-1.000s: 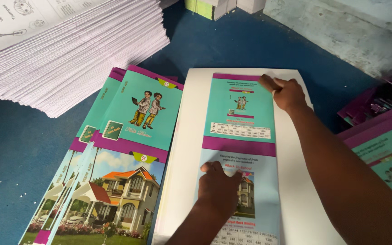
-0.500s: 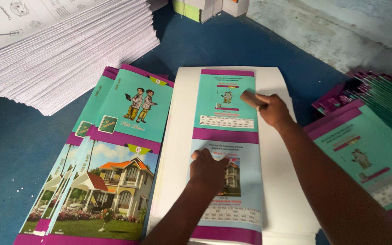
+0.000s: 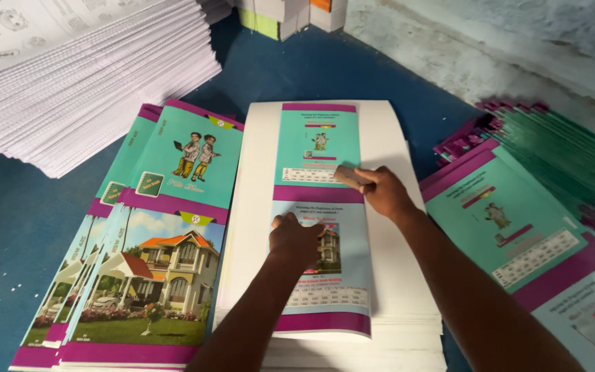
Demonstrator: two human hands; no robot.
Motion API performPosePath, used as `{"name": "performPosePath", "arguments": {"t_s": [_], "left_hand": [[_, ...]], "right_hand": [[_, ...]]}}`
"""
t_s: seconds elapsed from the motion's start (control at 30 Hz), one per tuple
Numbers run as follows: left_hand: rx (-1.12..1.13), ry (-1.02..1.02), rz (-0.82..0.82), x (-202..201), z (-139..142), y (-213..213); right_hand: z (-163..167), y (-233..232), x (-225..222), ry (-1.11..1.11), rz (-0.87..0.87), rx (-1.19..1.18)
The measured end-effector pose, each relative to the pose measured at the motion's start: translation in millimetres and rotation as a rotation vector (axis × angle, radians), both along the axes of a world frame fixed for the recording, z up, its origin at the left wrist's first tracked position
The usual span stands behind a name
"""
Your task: The person folds the pages of a book using a small rectangular tool to create a crease. They repeat this process for multiple books, stacking the folded books on the left side.
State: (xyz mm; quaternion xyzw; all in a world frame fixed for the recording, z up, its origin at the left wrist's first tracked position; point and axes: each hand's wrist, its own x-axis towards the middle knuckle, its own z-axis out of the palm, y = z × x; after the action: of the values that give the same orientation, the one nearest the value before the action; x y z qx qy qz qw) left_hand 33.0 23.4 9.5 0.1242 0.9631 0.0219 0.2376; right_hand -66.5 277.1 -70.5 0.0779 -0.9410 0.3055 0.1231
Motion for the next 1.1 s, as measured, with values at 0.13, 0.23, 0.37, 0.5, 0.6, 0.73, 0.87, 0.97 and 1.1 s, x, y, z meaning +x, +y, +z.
{"name": "performPosePath", "arguments": {"t_s": [0.13, 0.23, 0.37, 0.5, 0.6, 0.73, 0.87, 0.97, 1.1], "left_hand": [[-0.017, -0.017, 0.004, -1.1, 1.9, 0.5], [0.027, 0.019, 0.022, -1.7, -2.0, -0.7], [0.012, 0.036, 0.022, -6.6, -9.8, -0.6], [0.012, 0.061, 0.039, -19.5, -17.0, 2.7], [0.011, 0.059, 0.07, -33.2, -20.8, 7.0], [0.041, 0.071, 0.082, -42.9, -25.0, 8.0], [0.009, 0.069, 0.085, -44.4, -26.4, 9.5], [0.021, 0.056, 0.094, -42.8, -28.0, 10.4], [0.038, 0.085, 0.093, -44.2, -30.3, 10.2]], "right_hand": [[0.5, 4.6, 5.9, -0.095, 0.004, -0.035], [9.1, 9.2, 4.1, -0.165, 0.034, -0.15], [27.5, 12.4, 9.1, -0.363, 0.001, -0.355], [31.1, 12.7, 10.5, -0.389, -0.045, -0.284], [19.2, 8.5, 5.1, -0.237, 0.049, -0.218], [8.8, 4.8, 7.8, -0.016, 0.336, -0.269], [8.6, 5.8, 32.6, -0.117, 0.076, -0.036], [15.4, 7.5, 61.4, -0.182, 0.114, -0.024], [23.3, 3.4, 89.2, -0.216, 0.225, -0.026]]}}
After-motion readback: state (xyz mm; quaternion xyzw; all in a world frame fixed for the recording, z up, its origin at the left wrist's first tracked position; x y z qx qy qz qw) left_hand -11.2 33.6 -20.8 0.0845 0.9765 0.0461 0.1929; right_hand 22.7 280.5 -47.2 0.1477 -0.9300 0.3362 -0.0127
